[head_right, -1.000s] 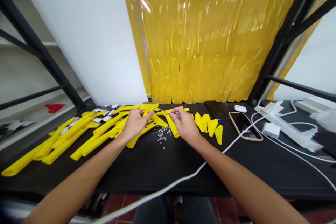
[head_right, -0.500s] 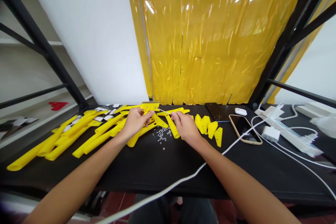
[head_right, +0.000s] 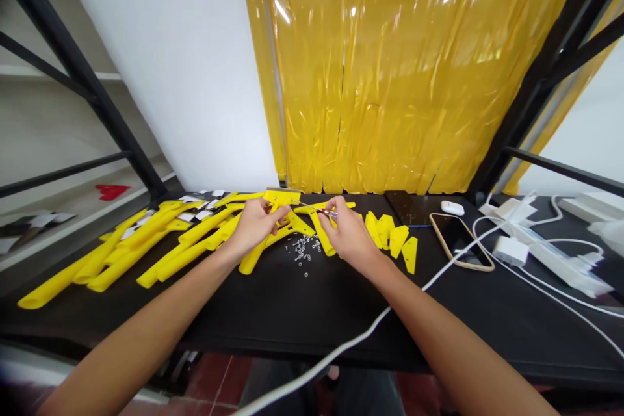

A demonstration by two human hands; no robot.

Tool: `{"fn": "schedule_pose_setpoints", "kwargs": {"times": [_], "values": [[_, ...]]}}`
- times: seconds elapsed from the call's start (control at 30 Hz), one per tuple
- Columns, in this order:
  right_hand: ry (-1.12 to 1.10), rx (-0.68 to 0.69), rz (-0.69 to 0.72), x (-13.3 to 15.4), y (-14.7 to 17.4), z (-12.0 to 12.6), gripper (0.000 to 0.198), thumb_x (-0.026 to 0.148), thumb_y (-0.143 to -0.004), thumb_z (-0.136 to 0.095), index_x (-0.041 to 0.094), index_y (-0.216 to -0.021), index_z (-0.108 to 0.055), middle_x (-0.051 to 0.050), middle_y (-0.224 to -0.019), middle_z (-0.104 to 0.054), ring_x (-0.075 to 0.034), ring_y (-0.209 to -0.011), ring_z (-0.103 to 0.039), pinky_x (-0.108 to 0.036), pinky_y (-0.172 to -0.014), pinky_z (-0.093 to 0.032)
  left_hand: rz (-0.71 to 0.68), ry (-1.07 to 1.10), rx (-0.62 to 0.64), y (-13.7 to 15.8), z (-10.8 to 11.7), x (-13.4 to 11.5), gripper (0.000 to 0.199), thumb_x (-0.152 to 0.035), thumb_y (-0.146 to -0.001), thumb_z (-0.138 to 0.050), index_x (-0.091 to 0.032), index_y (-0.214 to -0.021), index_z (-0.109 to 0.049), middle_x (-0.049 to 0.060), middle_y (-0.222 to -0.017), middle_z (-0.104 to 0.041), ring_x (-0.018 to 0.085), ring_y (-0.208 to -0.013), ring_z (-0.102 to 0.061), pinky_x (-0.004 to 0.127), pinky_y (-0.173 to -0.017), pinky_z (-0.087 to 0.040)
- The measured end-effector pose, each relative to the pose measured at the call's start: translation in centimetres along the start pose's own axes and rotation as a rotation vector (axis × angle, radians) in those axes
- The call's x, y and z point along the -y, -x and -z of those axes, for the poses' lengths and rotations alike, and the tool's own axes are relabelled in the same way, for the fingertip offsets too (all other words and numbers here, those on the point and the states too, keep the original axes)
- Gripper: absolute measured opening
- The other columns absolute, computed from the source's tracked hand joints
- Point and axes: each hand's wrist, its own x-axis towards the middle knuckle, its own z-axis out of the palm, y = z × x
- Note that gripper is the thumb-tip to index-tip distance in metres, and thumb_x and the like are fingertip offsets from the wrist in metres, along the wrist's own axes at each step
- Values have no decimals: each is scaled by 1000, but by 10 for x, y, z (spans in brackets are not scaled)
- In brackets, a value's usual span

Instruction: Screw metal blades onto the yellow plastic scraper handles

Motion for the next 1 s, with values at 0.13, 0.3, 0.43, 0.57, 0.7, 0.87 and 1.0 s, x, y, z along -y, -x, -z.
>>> {"fn": "schedule_pose_setpoints", "kwargs": {"times": [0.13, 0.3, 0.43, 0.57, 0.7, 0.87, 1.0], "values": [[61, 1, 37, 1, 0, 1, 31, 42, -103, -40, 24, -90, -61, -6, -90, -77, -26, -82, -71, -33, -70, -44, 9, 19, -1, 1, 0, -1, 28, -29, -78, -75, -19, -66, -52, 0, -54, -63, 13, -38, -56, 24, -42, -39], [26, 8, 21, 2, 1, 2, 25, 48, -99, -50, 25, -100, -61, -5, -89, -76, -25, -79, -71, -32, -68, -45, -26, 50, 15, 0, -1, 2, 24, -30, -79, -75, -18, -69, -56, -1, -54, -62, 12, -38, -54, 24, -42, -39], [71, 16, 58, 2, 1, 2, 27, 43, -101, -44, 24, -93, -62, -6, -87, -76, -25, -79, -70, -32, -69, -44, -66, 62, 49, -1, -2, 4, 17, -28, -80, -73, -17, -74, -61, -2, -54, -62, 12, -38, -53, 23, -42, -39], [128, 49, 65, 1, 1, 2, 39, 45, -105, -35, 25, -87, -63, -5, -83, -75, -25, -77, -70, -33, -69, -42, -66, 76, 64, -2, -3, 5, 16, -27, -80, -73, -17, -76, -61, -2, -54, -62, 12, -38, -53, 23, -42, -39], [68, 11, 38, 1, 1, 1, 24, 46, -98, -51, 24, -106, -59, -4, -88, -75, -24, -75, -70, -30, -64, -42, -38, 83, 56, -2, -2, 4, 22, -32, -82, -72, -17, -74, -58, -1, -55, -63, 12, -38, -55, 23, -41, -38], [136, 19, 83, 1, 0, 3, 35, 41, -105, -37, 25, -88, -62, -6, -89, -77, -25, -81, -71, -32, -68, -43, -30, 107, 93, -2, 0, 2, 23, -32, -84, -69, -17, -71, -57, 0, -56, -63, 11, -37, -54, 24, -45, -42], [57, 1, 42, 2, -1, 3, 24, 46, -100, -48, 25, -104, -58, -4, -86, -75, -24, -72, -68, -31, -63, -43, -42, 115, 97, 0, -1, 0, 22, -31, -84, -69, -18, -71, -56, -1, -54, -60, 11, -37, -53, 24, -44, -41]]}}
